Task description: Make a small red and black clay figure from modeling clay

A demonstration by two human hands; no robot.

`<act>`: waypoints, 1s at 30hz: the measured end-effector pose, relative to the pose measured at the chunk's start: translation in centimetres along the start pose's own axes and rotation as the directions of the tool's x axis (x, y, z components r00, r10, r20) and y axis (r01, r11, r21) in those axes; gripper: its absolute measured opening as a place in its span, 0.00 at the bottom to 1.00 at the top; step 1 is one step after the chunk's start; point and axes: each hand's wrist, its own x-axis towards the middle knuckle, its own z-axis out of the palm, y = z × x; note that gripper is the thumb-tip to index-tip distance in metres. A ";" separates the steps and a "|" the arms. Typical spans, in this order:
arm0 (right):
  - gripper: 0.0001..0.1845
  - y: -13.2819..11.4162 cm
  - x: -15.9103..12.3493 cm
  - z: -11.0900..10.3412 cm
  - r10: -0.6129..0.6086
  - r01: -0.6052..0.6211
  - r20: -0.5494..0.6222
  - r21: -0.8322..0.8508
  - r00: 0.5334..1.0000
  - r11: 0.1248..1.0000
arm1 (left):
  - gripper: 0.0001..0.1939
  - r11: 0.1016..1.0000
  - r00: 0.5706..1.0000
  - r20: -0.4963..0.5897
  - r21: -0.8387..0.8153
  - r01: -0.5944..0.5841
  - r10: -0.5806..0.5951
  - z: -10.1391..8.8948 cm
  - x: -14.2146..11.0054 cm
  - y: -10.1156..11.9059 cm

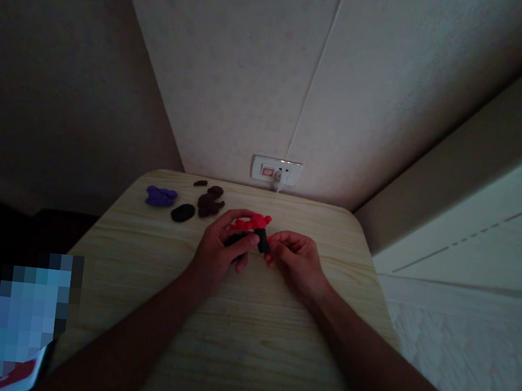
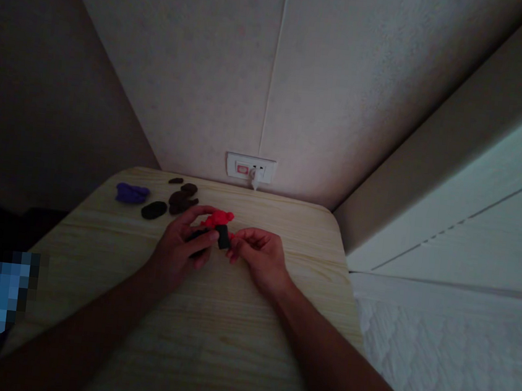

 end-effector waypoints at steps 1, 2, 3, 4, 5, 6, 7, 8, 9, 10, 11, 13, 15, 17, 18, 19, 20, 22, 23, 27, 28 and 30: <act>0.07 0.0 0.0 -0.1 -0.003 0.003 0.011 -0.001 1.000 1.000 | 0.20 1.000 1.000 0.003 -0.006 0.001 -0.001 0.0 0.0 0.0; 0.07 0.0 0.0 -0.1 -0.004 0.004 0.021 -0.003 1.000 1.000 | 0.20 1.000 1.000 0.006 -0.011 0.004 -0.004 0.0 0.0 0.1; 0.07 0.0 0.0 -0.2 -0.007 0.007 0.029 -0.006 1.000 1.000 | 0.20 1.000 1.000 0.006 -0.014 0.009 -0.008 0.0 0.0 0.1; 0.08 0.1 0.0 -0.3 -0.009 0.009 0.035 -0.013 0.999 1.000 | 0.21 1.000 1.000 0.004 -0.016 0.013 -0.013 0.1 0.0 0.1; 0.08 0.1 0.1 -0.3 -0.013 0.013 0.037 -0.022 0.999 1.000 | 0.21 1.000 1.000 0.000 -0.018 0.016 -0.016 0.1 -0.1 0.2; 0.08 0.1 0.1 -0.3 -0.021 0.022 0.036 -0.029 0.999 0.999 | 0.21 1.000 1.000 -0.003 -0.021 0.018 -0.018 0.1 -0.1 0.2; 0.08 0.1 0.2 -0.3 -0.037 0.038 0.033 -0.030 0.999 0.999 | 0.21 1.000 1.000 -0.009 -0.026 0.017 -0.017 0.2 -0.1 0.3; 0.08 0.1 0.2 -0.3 -0.056 0.057 0.030 -0.028 0.998 0.998 | 0.21 0.999 1.000 -0.017 -0.034 0.013 -0.014 0.2 -0.2 0.3; 0.08 0.1 0.2 -0.3 -0.078 0.078 0.024 -0.021 0.997 0.997 | 0.21 0.999 1.000 -0.024 -0.042 0.011 -0.012 0.2 -0.2 0.3; 0.07 0.1 0.3 -0.2 -0.094 0.094 0.018 -0.014 0.995 0.995 | 0.21 0.999 1.000 -0.029 -0.051 0.010 -0.012 0.2 -0.2 0.3; 0.07 0.1 0.3 -0.2 -0.106 0.106 0.014 -0.008 0.994 0.994 | 0.21 0.998 0.999 -0.033 -0.059 0.011 -0.013 0.2 -0.2 0.3; 0.06 0.2 0.3 -0.2 -0.120 0.120 0.004 -0.011 0.993 0.993 | 0.21 0.998 0.999 -0.031 -0.066 0.015 -0.017 0.2 -0.1 0.3; 0.06 0.2 0.2 -0.2 -0.137 0.136 -0.007 -0.028 0.991 0.990 | 0.21 0.998 0.999 -0.026 -0.067 0.019 -0.020 0.2 -0.1 0.3; 0.06 0.2 0.2 -0.3 -0.159 0.158 -0.018 -0.048 0.987 0.986 | 0.21 0.998 0.999 -0.030 -0.067 0.016 -0.018 0.2 0.0 0.3; 0.06 0.2 0.2 -0.4 -0.165 0.163 -0.026 -0.057 0.986 0.985 | 0.21 0.998 0.999 -0.032 -0.067 0.016 -0.018 0.2 0.0 0.3; 0.06 0.2 0.2 -0.4 -0.167 0.164 -0.033 -0.064 0.985 0.984 | 0.21 0.997 0.999 -0.036 -0.069 0.014 -0.017 0.1 0.0 0.3; 0.06 0.3 0.2 -0.4 -0.167 0.164 -0.039 -0.070 0.985 0.984 | 0.21 0.997 0.999 -0.040 -0.072 0.014 -0.017 0.1 0.1 0.3; 0.06 0.3 0.2 -0.5 -0.163 0.159 -0.048 -0.083 0.985 0.984 | 0.21 0.997 0.999 -0.050 -0.080 0.014 -0.018 0.1 0.1 0.3; 0.06 0.3 0.2 -0.5 -0.162 0.157 -0.052 -0.089 0.985 0.984 | 0.21 0.996 0.998 -0.055 -0.084 0.015 -0.020 0.1 0.1 0.4; 0.09 0.3 0.3 -0.5 -0.147 0.143 -0.084 -0.054 0.986 0.988 | 0.22 0.996 0.997 -0.076 -0.090 0.020 -0.027 0.2 0.1 0.4; 0.11 0.3 0.3 -0.5 -0.135 0.131 -0.092 -0.040 0.987 0.991 | 0.22 0.996 0.997 -0.078 -0.091 0.020 -0.027 0.2 0.1 0.4; 0.14 0.3 0.3 -0.5 -0.105 0.102 -0.099 -0.035 0.989 0.994 | 0.22 0.996 0.997 -0.077 -0.090 0.018 -0.025 0.1 0.1 0.4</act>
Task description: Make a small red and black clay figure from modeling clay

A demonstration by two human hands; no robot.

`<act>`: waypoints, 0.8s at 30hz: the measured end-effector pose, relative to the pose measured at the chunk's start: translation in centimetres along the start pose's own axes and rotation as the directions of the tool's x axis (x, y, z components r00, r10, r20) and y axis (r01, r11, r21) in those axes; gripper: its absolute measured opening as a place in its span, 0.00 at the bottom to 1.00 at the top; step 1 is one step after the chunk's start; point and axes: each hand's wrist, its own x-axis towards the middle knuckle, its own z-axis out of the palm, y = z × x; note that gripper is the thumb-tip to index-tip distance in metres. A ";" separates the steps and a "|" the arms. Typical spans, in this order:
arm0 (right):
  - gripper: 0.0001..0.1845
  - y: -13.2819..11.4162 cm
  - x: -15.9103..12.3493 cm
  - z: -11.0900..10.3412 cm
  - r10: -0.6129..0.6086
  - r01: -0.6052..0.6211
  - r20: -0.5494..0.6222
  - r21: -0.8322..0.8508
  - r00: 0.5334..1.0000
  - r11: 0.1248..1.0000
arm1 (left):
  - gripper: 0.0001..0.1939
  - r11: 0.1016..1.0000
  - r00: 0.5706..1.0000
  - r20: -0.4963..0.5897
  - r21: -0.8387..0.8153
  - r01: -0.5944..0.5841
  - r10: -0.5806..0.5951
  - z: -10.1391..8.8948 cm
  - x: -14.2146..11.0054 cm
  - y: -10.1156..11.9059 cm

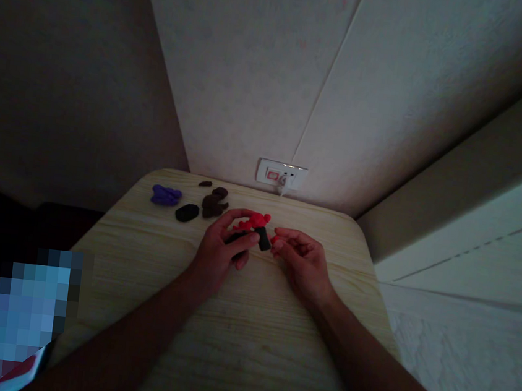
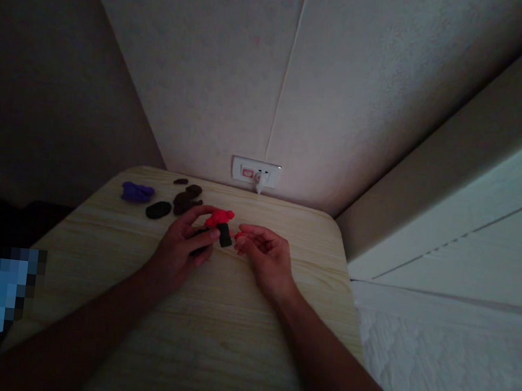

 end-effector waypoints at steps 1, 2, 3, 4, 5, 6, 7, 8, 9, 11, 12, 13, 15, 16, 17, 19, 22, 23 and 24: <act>0.14 0.0 0.0 0.0 0.012 -0.012 -0.001 -0.009 1.000 1.000 | 0.22 1.000 1.000 0.000 0.000 -0.001 0.001 0.0 0.0 0.0; 0.14 0.0 0.0 0.0 0.020 -0.020 0.000 -0.020 1.000 1.000 | 0.22 1.000 1.000 0.000 0.001 -0.001 0.001 0.0 0.0 0.0; 0.13 0.1 0.0 0.0 0.023 -0.023 0.001 -0.030 1.000 0.999 | 0.22 1.000 1.000 0.000 0.003 -0.001 0.001 -0.1 0.0 -0.1; 0.12 0.1 0.0 -0.1 0.022 -0.022 0.005 -0.036 1.000 0.999 | 0.22 1.000 1.000 -0.002 0.005 0.000 0.000 -0.1 0.1 -0.1; 0.11 0.1 0.0 -0.1 0.020 -0.020 0.013 -0.040 1.000 0.999 | 0.22 1.000 1.000 -0.005 0.007 0.001 -0.001 -0.1 0.1 -0.1; 0.11 0.1 0.0 -0.1 0.017 -0.016 0.022 -0.040 1.000 0.999 | 0.22 1.000 1.000 -0.007 0.008 0.002 -0.002 -0.1 0.1 -0.1; 0.10 0.1 0.0 -0.1 0.013 -0.012 0.033 -0.038 0.999 0.999 | 0.22 1.000 1.000 -0.008 0.006 0.004 -0.004 0.0 0.1 0.0; 0.10 0.1 0.0 -0.1 0.012 -0.010 0.043 -0.035 0.999 0.999 | 0.22 1.000 1.000 -0.009 0.002 0.005 -0.005 0.0 0.0 0.0; 0.10 0.0 -0.1 0.0 0.013 -0.012 0.050 -0.030 0.999 0.999 | 0.22 1.000 1.000 -0.009 -0.002 0.006 -0.006 0.0 0.0 0.0; 0.10 -0.2 -0.1 0.0 0.023 -0.021 0.060 -0.021 0.998 1.000 | 0.22 1.000 1.000 -0.010 -0.011 0.004 -0.004 0.1 0.0 0.0; 0.10 -0.3 -0.1 0.1 0.028 -0.027 0.066 -0.014 0.997 1.000 | 0.22 1.000 1.000 -0.010 -0.011 0.003 -0.004 0.1 0.0 0.0; 0.10 -0.4 -0.1 0.2 0.035 -0.034 0.073 -0.006 0.997 0.999 | 0.23 1.000 1.000 -0.011 -0.010 0.004 -0.004 0.1 0.0 0.0; 0.12 -0.6 -0.2 0.3 0.048 -0.049 0.082 0.014 0.995 0.999 | 0.23 1.000 1.000 -0.012 -0.010 0.002 -0.003 0.1 0.0 -0.1; 0.12 -0.7 -0.2 0.3 0.057 -0.059 0.083 0.023 0.995 0.998 | 0.23 1.000 1.000 -0.011 -0.011 0.001 -0.001 0.1 0.0 -0.1; 0.12 -0.7 -0.2 0.4 0.065 -0.068 0.082 0.033 0.994 0.997 | 0.23 1.000 1.000 -0.010 -0.013 -0.002 0.002 0.1 0.0 -0.1; 0.13 -0.8 -0.3 0.4 0.082 -0.086 0.075 0.052 0.994 0.995 | 0.23 1.000 1.000 -0.008 -0.013 -0.007 0.007 0.1 0.0 0.0; 0.13 -0.9 -0.3 0.5 0.112 -0.117 0.064 0.083 0.992 0.990 | 0.22 1.000 1.000 -0.007 -0.006 -0.010 0.010 0.1 0.0 0.0; 0.13 -0.9 -0.3 0.5 0.121 -0.126 0.060 0.091 0.991 0.988 | 0.22 1.000 1.000 -0.007 -0.005 -0.011 0.011 0.1 0.0 0.1; 0.13 -0.9 -0.3 0.5 0.127 -0.133 0.058 0.097 0.990 0.986 | 0.21 1.000 1.000 -0.006 -0.004 -0.010 0.010 0.2 0.0 0.1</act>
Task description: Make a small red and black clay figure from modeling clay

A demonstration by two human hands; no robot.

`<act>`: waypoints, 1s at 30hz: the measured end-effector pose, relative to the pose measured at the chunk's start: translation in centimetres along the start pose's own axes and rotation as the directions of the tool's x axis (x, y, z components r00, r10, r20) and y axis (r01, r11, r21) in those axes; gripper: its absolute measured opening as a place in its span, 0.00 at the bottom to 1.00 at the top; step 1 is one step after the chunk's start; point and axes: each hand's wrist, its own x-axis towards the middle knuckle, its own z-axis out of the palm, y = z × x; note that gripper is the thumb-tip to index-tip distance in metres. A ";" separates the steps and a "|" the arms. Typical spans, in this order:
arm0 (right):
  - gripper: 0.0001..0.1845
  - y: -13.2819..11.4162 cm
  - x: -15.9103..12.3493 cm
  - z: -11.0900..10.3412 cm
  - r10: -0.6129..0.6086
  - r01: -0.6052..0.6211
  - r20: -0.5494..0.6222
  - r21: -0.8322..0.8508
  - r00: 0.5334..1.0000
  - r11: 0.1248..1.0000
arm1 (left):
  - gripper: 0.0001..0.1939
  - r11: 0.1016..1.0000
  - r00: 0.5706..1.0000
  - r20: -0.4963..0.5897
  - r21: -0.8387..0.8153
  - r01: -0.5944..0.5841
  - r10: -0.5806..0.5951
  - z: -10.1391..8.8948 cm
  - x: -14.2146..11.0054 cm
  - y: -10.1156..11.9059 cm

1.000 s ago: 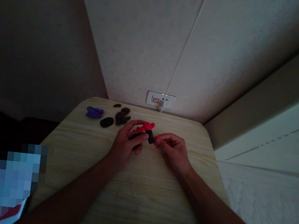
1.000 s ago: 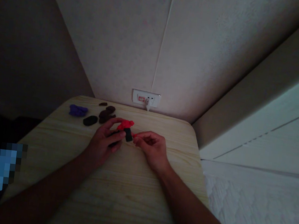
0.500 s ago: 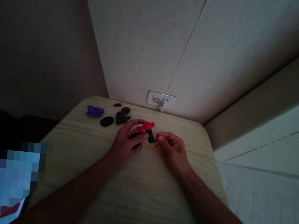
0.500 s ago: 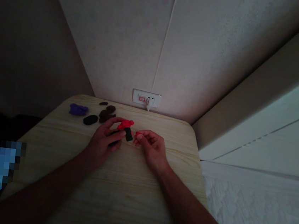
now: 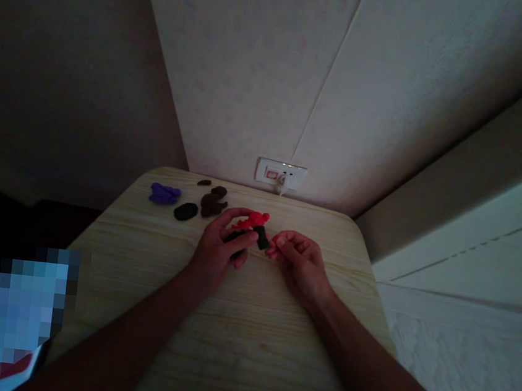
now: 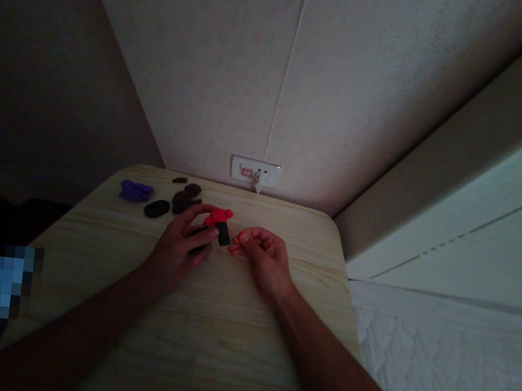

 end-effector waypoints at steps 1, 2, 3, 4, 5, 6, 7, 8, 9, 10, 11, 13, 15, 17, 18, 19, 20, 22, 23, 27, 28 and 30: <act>0.12 0.0 0.0 0.0 0.001 -0.001 0.001 0.005 1.000 1.000 | 0.21 1.000 1.000 -0.001 0.000 0.001 -0.001 0.0 0.0 0.0; 0.12 0.0 0.1 0.0 -0.003 0.003 0.001 0.007 1.000 1.000 | 0.22 1.000 1.000 -0.002 0.000 0.003 -0.003 0.0 0.0 0.0; 0.12 0.1 0.1 0.1 -0.011 0.011 0.001 0.007 1.000 1.000 | 0.22 1.000 1.000 -0.004 0.000 0.007 -0.007 0.0 0.0 0.0; 0.12 0.1 0.2 0.0 -0.019 0.019 -0.001 0.004 1.000 1.000 | 0.22 1.000 1.000 -0.009 -0.002 0.010 -0.010 0.0 0.0 0.0; 0.13 0.2 0.2 0.0 -0.026 0.026 -0.004 -0.005 1.000 1.000 | 0.23 1.000 1.000 -0.012 -0.003 0.012 -0.012 0.0 0.0 0.0; 0.14 0.3 0.3 -0.1 -0.031 0.031 -0.005 -0.019 1.000 0.999 | 0.23 1.000 1.000 -0.013 -0.004 0.014 -0.014 0.0 0.0 0.0; 0.16 0.4 0.3 -0.1 -0.034 0.034 -0.004 -0.037 0.999 0.999 | 0.23 1.000 1.000 -0.015 -0.006 0.014 -0.014 0.0 0.0 0.0; 0.16 0.6 0.4 -0.2 -0.036 0.036 0.000 -0.057 0.999 0.998 | 0.23 1.000 1.000 -0.016 -0.007 0.015 -0.015 0.0 0.1 0.0; 0.15 0.6 0.4 -0.3 -0.038 0.038 0.006 -0.075 0.999 0.996 | 0.23 1.000 1.000 -0.017 -0.009 0.014 -0.014 0.0 0.1 0.0; 0.14 0.7 0.4 -0.3 -0.041 0.041 0.010 -0.089 0.999 0.995 | 0.23 1.000 1.000 -0.016 -0.009 0.013 -0.014 0.0 0.1 0.0; 0.13 0.7 0.4 -0.4 -0.043 0.044 0.013 -0.098 0.999 0.994 | 0.23 1.000 1.000 -0.012 -0.007 0.013 -0.013 0.0 0.1 0.0; 0.12 0.7 0.3 -0.4 -0.041 0.042 0.016 -0.103 0.999 0.994 | 0.22 1.000 1.000 -0.005 -0.002 0.010 -0.010 0.0 0.1 0.0; 0.13 0.5 0.3 -0.3 -0.038 0.040 0.023 -0.096 0.999 0.995 | 0.22 1.000 1.000 0.007 0.002 0.004 -0.004 0.0 0.1 0.0; 0.14 0.4 0.3 -0.2 -0.039 0.041 0.023 -0.088 0.999 0.995 | 0.21 1.000 1.000 0.010 0.000 -0.001 0.001 0.0 0.0 0.1; 0.14 0.3 0.3 -0.2 -0.040 0.041 0.016 -0.085 0.999 0.996 | 0.21 1.000 1.000 0.009 -0.003 -0.003 0.003 0.0 0.0 0.1; 0.15 0.3 0.4 -0.2 -0.039 0.039 0.006 -0.084 0.999 0.996 | 0.21 1.000 1.000 0.007 -0.005 -0.003 0.003 0.0 0.0 0.1; 0.15 0.2 0.4 -0.2 -0.037 0.036 -0.007 -0.084 0.999 0.996 | 0.21 1.000 1.000 0.005 -0.007 0.000 0.000 0.0 0.0 0.1; 0.15 0.2 0.3 -0.2 -0.025 0.022 -0.038 -0.084 0.999 0.996 | 0.21 1.000 1.000 0.008 -0.004 0.002 -0.002 -0.1 0.0 0.1; 0.15 0.3 0.3 -0.3 -0.017 0.013 -0.050 -0.083 0.999 0.996 | 0.21 1.000 1.000 0.011 -0.001 0.001 -0.001 -0.1 0.0 0.1; 0.12 0.6 0.3 -0.4 -0.021 0.017 -0.044 -0.098 0.999 0.995 | 0.21 1.000 1.000 0.005 0.001 -0.001 0.001 -0.1 0.0 0.0; 0.12 0.6 0.3 -0.4 -0.030 0.026 -0.033 -0.104 0.999 0.994 | 0.22 1.000 1.000 0.000 -0.002 0.003 -0.003 -0.1 0.0 0.0; 0.12 0.7 0.3 -0.4 -0.036 0.033 -0.025 -0.109 0.999 0.994 | 0.23 1.000 1.000 -0.010 -0.005 0.011 -0.011 -0.1 0.0 0.0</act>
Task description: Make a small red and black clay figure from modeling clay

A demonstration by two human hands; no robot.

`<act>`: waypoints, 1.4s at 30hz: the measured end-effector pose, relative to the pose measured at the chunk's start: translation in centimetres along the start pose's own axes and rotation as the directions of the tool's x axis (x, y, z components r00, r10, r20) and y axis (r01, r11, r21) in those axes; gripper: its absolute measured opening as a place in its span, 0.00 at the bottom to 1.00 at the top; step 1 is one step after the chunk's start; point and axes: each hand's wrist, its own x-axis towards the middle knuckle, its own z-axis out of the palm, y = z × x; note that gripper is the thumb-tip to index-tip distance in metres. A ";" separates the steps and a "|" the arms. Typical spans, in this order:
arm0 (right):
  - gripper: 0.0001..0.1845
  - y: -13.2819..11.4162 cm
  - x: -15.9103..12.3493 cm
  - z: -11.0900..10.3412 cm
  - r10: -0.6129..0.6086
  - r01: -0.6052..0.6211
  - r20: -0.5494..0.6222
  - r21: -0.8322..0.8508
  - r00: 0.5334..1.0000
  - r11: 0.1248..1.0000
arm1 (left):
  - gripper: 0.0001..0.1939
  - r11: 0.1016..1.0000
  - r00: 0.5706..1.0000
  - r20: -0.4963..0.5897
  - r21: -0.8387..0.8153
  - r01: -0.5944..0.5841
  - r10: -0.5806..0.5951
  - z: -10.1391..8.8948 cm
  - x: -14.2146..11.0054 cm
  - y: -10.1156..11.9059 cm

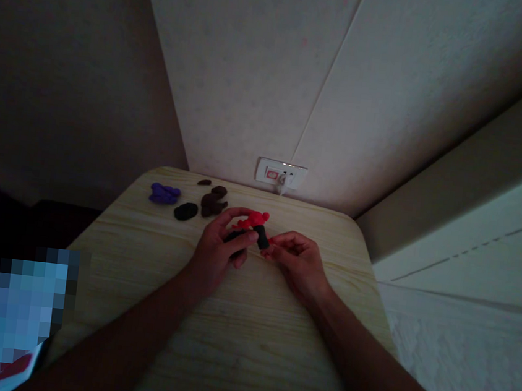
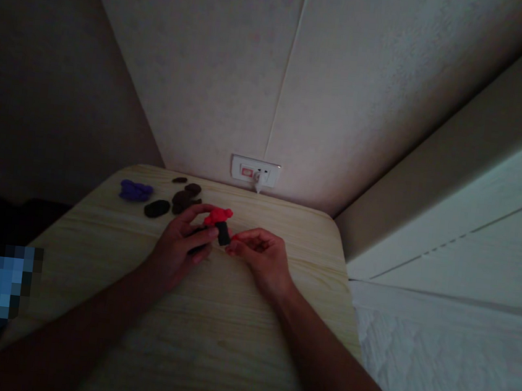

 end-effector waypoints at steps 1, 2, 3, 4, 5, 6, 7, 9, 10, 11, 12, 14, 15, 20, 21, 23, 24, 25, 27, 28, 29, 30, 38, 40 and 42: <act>0.13 0.0 0.0 0.0 0.004 -0.004 -0.002 0.004 1.000 1.000 | 0.23 1.000 1.000 -0.003 -0.001 0.002 -0.002 0.0 0.0 0.0; 0.14 0.0 0.1 0.0 0.011 -0.011 -0.005 0.010 1.000 1.000 | 0.23 1.000 1.000 -0.004 -0.002 0.002 -0.002 0.0 0.0 0.1; 0.15 -0.1 0.1 0.0 0.017 -0.017 -0.007 0.018 1.000 1.000 | 0.23 1.000 1.000 -0.005 -0.001 0.003 -0.003 0.0 0.0 0.1; 0.15 -0.1 0.1 0.0 0.021 -0.021 -0.008 0.025 1.000 0.999 | 0.23 1.000 1.000 -0.005 0.001 0.003 -0.003 0.0 0.0 0.1; 0.14 -0.1 0.1 0.0 0.024 -0.024 -0.008 0.032 1.000 0.999 | 0.23 1.000 1.000 -0.004 0.004 0.004 -0.004 0.0 0.0 0.1; 0.13 -0.1 0.1 0.0 0.026 -0.026 -0.005 0.036 1.000 0.999 | 0.23 1.000 1.000 -0.001 0.007 0.004 -0.004 0.0 0.0 0.1; 0.13 -0.1 0.1 0.0 0.027 -0.027 -0.003 0.039 1.000 0.999 | 0.23 1.000 1.000 0.003 0.011 0.002 -0.002 0.0 0.0 0.1; 0.12 -0.1 0.1 0.0 0.026 -0.026 0.000 0.048 1.000 0.998 | 0.22 1.000 1.000 0.006 0.019 0.000 0.000 0.0 0.0 0.0; 0.12 -0.1 0.1 0.0 0.025 -0.025 0.002 0.049 1.000 0.999 | 0.22 1.000 1.000 0.006 0.022 -0.002 0.002 0.0 0.0 0.0; 0.13 -0.1 0.1 0.0 0.024 -0.025 0.006 0.043 1.000 0.999 | 0.22 1.000 1.000 0.007 0.023 -0.004 0.004 0.0 0.0 0.0; 0.13 -0.2 0.1 0.0 0.022 -0.022 0.010 0.032 1.000 0.999 | 0.21 1.000 1.000 0.006 0.022 -0.006 0.006 0.0 0.0 0.0; 0.14 -0.2 0.1 0.0 0.014 -0.014 0.023 -0.007 1.000 1.000 | 0.21 1.000 1.000 0.006 0.017 -0.008 0.007 0.0 0.0 0.0; 0.14 -0.2 0.1 0.0 0.006 -0.006 0.032 -0.025 0.999 1.000 | 0.22 1.000 1.000 0.007 0.014 -0.005 0.005 0.0 0.0 0.1; 0.13 -0.3 -0.1 0.0 -0.011 0.014 0.058 -0.048 0.998 0.999 | 0.22 1.000 1.000 -0.003 0.009 -0.001 0.001 0.2 0.0 0.2; 0.13 -0.3 -0.1 0.0 -0.008 0.010 0.056 -0.047 0.998 0.999 | 0.22 1.000 1.000 -0.005 0.009 -0.003 0.003 0.2 0.0 0.2; 0.13 -0.3 0.0 0.0 -0.001 0.003 0.044 -0.043 0.999 0.999 | 0.22 1.000 1.000 -0.006 0.014 -0.003 0.003 0.2 0.0 0.2; 0.13 -0.3 0.0 0.0 0.002 0.000 0.040 -0.039 0.999 0.999 | 0.22 1.000 1.000 -0.005 0.016 -0.002 0.002 0.2 0.0 0.2; 0.13 -0.4 0.0 0.0 0.003 -0.002 0.038 -0.034 0.999 0.999 | 0.22 1.000 1.000 -0.005 0.017 -0.002 0.002 0.1 0.0 0.2; 0.12 -0.4 0.1 0.0 -0.002 0.002 0.028 -0.028 1.000 1.000 | 0.22 1.000 1.000 -0.005 0.022 0.001 0.000 0.1 0.0 0.2; 0.12 -0.4 0.1 0.0 -0.005 0.006 0.021 -0.029 1.000 1.000 | 0.22 1.000 1.000 -0.004 0.022 0.001 -0.001 0.0 0.0 0.1; 0.12 -0.4 0.1 -0.1 -0.009 0.009 0.013 -0.034 1.000 0.999 | 0.22 1.000 1.000 -0.004 0.021 0.000 0.001 0.0 0.0 0.1; 0.12 -0.4 0.1 -0.1 -0.011 0.011 0.004 -0.040 1.000 0.999 | 0.22 1.000 1.000 -0.003 0.020 -0.002 0.002 0.0 0.0 0.1; 0.09 -1.0 -0.4 0.0 -0.072 0.073 0.016 -0.069 0.997 0.995 | 0.22 1.000 1.000 0.000 0.024 0.005 -0.005 0.1 0.0 0.1; 0.09 -1.1 -0.5 0.0 -0.100 0.102 0.032 -0.056 0.994 0.993 | 0.22 1.000 1.000 0.008 0.031 0.002 -0.002 0.1 0.0 0.0; 0.09 -1.2 -0.6 0.0 -0.123 0.124 0.050 -0.034 0.991 0.992 | 0.21 0.999 1.000 0.021 0.035 -0.004 0.003 0.0 0.0 -0.1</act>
